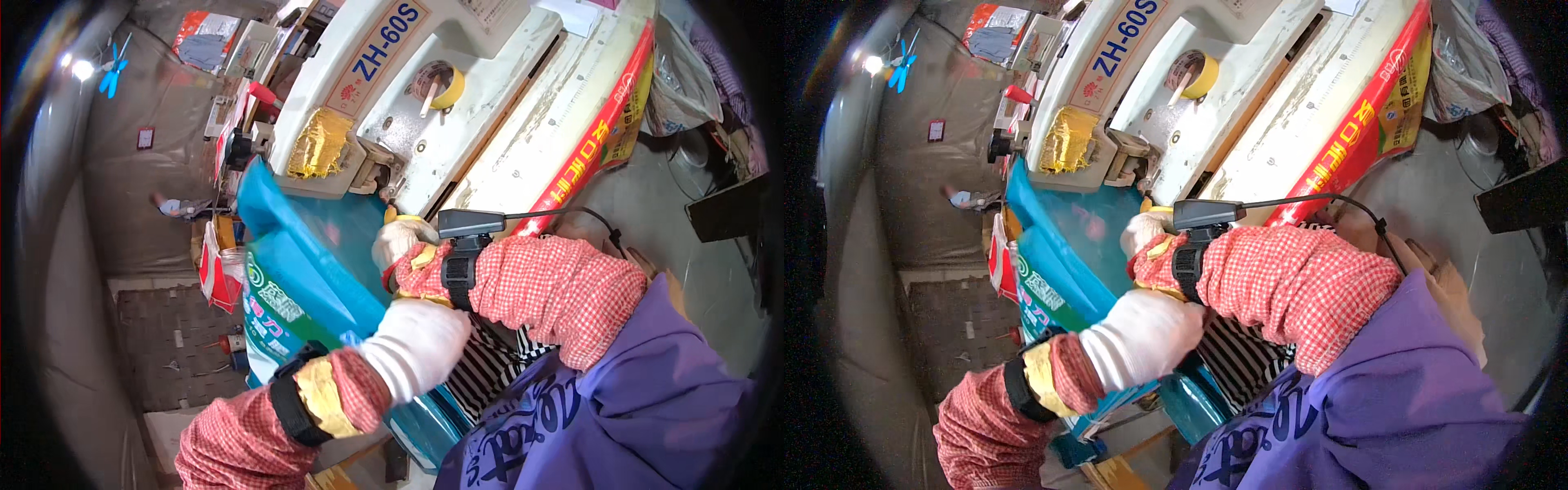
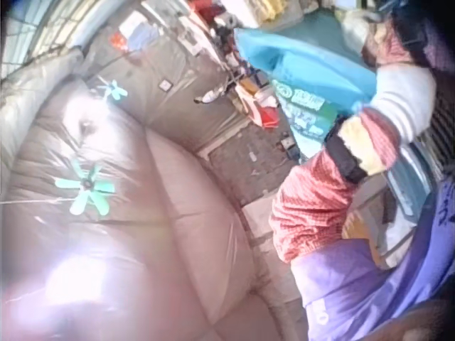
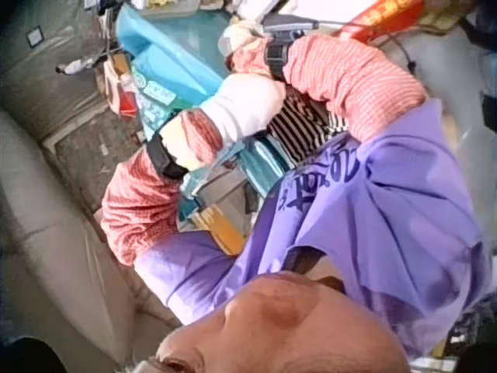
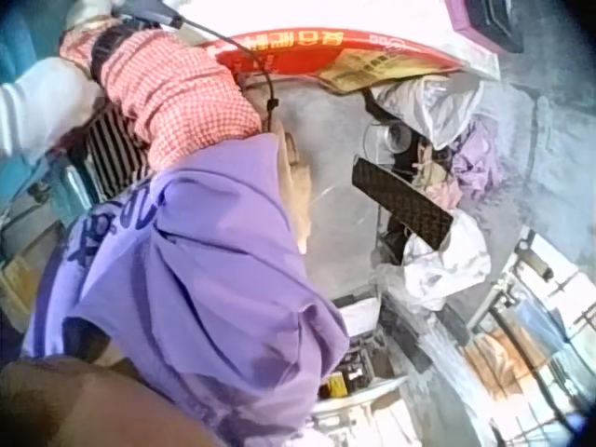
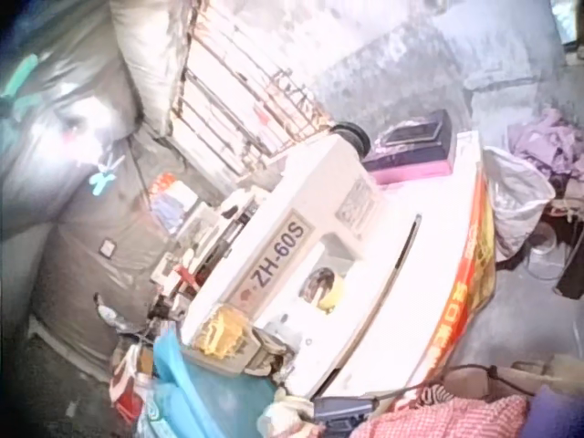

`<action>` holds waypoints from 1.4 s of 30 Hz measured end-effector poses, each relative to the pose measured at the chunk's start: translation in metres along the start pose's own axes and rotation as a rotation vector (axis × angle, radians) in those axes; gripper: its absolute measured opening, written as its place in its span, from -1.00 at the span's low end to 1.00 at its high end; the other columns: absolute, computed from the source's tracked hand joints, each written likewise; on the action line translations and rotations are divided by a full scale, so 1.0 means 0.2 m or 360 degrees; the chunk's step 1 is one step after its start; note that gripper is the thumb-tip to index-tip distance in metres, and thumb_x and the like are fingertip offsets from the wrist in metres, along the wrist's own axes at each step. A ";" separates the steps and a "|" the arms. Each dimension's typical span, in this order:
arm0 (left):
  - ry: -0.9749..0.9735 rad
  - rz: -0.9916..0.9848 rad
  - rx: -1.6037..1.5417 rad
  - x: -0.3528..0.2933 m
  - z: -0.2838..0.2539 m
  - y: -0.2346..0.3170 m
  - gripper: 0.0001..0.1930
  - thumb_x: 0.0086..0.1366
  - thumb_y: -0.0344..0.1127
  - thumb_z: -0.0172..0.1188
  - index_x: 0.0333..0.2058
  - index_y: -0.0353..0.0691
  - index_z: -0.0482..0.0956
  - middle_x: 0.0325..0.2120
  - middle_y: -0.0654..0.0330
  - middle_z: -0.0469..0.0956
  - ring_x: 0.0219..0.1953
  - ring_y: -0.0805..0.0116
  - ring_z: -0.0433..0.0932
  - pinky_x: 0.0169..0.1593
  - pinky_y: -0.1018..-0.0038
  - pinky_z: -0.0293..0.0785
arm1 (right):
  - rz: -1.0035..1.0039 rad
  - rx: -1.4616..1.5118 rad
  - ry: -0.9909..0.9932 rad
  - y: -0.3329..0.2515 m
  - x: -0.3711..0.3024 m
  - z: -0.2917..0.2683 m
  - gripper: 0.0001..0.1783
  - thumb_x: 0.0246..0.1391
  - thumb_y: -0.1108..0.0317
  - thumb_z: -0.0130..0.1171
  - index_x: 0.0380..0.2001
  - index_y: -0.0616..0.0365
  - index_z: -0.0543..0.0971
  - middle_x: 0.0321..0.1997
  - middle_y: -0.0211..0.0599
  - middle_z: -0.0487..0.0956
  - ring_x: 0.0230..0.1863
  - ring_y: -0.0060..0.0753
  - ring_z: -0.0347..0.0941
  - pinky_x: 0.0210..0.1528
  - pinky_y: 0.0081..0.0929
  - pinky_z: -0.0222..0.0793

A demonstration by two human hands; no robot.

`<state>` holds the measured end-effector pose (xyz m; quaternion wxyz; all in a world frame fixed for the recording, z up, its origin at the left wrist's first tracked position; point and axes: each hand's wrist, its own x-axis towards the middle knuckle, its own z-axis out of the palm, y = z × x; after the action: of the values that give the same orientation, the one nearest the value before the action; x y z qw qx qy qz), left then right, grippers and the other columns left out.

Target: Processing and sewing large green agricultural bags using an industrial sewing machine.

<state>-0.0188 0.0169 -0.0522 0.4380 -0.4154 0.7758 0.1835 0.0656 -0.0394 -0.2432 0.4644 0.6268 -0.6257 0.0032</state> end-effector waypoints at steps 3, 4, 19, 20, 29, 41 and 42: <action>-0.0149 -0.0100 0.0111 -0.04 -0.05 -0.09 -0.91 0.05 -0.30 0.06 -0.46 -0.11 0.51 -0.62 0.08 0.50 -0.48 0.07 0.54 -0.41 0.26 0.46 | -0.0062 0.0264 -0.0064 0.03 -0.01 -0.05 -0.86 -0.23 0.32 0.15 -0.75 0.06 0.51 -0.75 -0.34 0.41 -0.68 -0.37 0.36 -0.63 -0.39 0.25; -0.0156 -0.0145 0.0030 -0.07 -0.09 -0.13 -0.91 0.03 -0.30 0.08 -0.46 -0.11 0.52 -0.63 0.11 0.50 -0.49 0.09 0.53 -0.38 0.27 0.46 | -0.0078 0.0336 -0.0088 0.06 0.02 -0.01 -0.86 -0.22 0.33 0.14 -0.76 0.05 0.51 -0.75 -0.34 0.41 -0.69 -0.37 0.36 -0.64 -0.39 0.24; 0.0704 0.0394 -0.0246 -0.17 0.18 0.14 -0.93 -0.13 -0.32 0.04 -0.64 -0.16 0.43 -0.72 0.13 0.42 -0.61 0.14 0.49 -0.56 0.30 0.41 | -0.0460 0.1493 -0.0343 0.15 0.05 0.01 -0.82 -0.20 0.39 0.09 -0.80 0.01 0.48 -0.78 -0.44 0.35 -0.73 -0.45 0.31 -0.71 -0.42 0.18; 0.0828 0.0417 -0.0206 -0.06 0.20 0.11 -0.93 -0.14 -0.32 0.05 -0.64 -0.17 0.43 -0.71 0.12 0.42 -0.62 0.13 0.49 -0.58 0.30 0.40 | -0.0330 0.1920 -0.0553 -0.03 0.03 0.14 -0.89 -0.21 0.33 0.09 -0.71 0.00 0.54 -0.69 -0.34 0.44 -0.62 -0.34 0.40 -0.60 -0.35 0.29; 0.0885 -0.0466 0.0136 0.28 0.31 -0.43 -0.89 -0.03 -0.35 0.04 -0.62 -0.13 0.55 -0.64 0.10 0.54 -0.53 0.15 0.56 -0.48 0.29 0.46 | -0.0691 0.3036 -0.1314 0.33 0.19 0.36 -0.59 0.05 0.23 -0.06 0.00 0.01 0.44 -0.26 -0.02 0.55 -0.27 -0.04 0.50 -0.20 -0.29 0.39; 0.1048 -0.0269 -0.0054 -0.45 0.43 -0.54 -0.92 -0.04 -0.30 0.09 -0.65 -0.04 0.41 -0.78 0.17 0.37 -0.67 0.12 0.45 -0.58 0.27 0.36 | -0.0957 0.2401 -0.0166 0.22 0.20 0.07 -0.44 -0.03 0.25 0.02 0.08 0.21 0.28 0.18 0.01 0.25 0.21 -0.12 0.18 0.21 -0.40 0.07; 0.1066 -0.0295 0.0031 -0.69 0.37 -0.45 -0.93 -0.11 -0.31 0.13 -0.63 -0.06 0.41 -0.77 0.22 0.33 -0.66 0.19 0.40 -0.51 0.29 0.33 | -0.1062 0.2240 -0.0048 0.23 0.27 -0.01 -0.65 -0.02 0.30 -0.06 -0.14 0.15 0.47 0.02 -0.03 0.40 0.10 -0.17 0.30 0.13 -0.39 0.16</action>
<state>0.1303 0.0785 0.0284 0.1777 -0.5170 0.8373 -0.0110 0.0421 -0.0704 -0.1849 -0.0750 0.9291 -0.2609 0.2510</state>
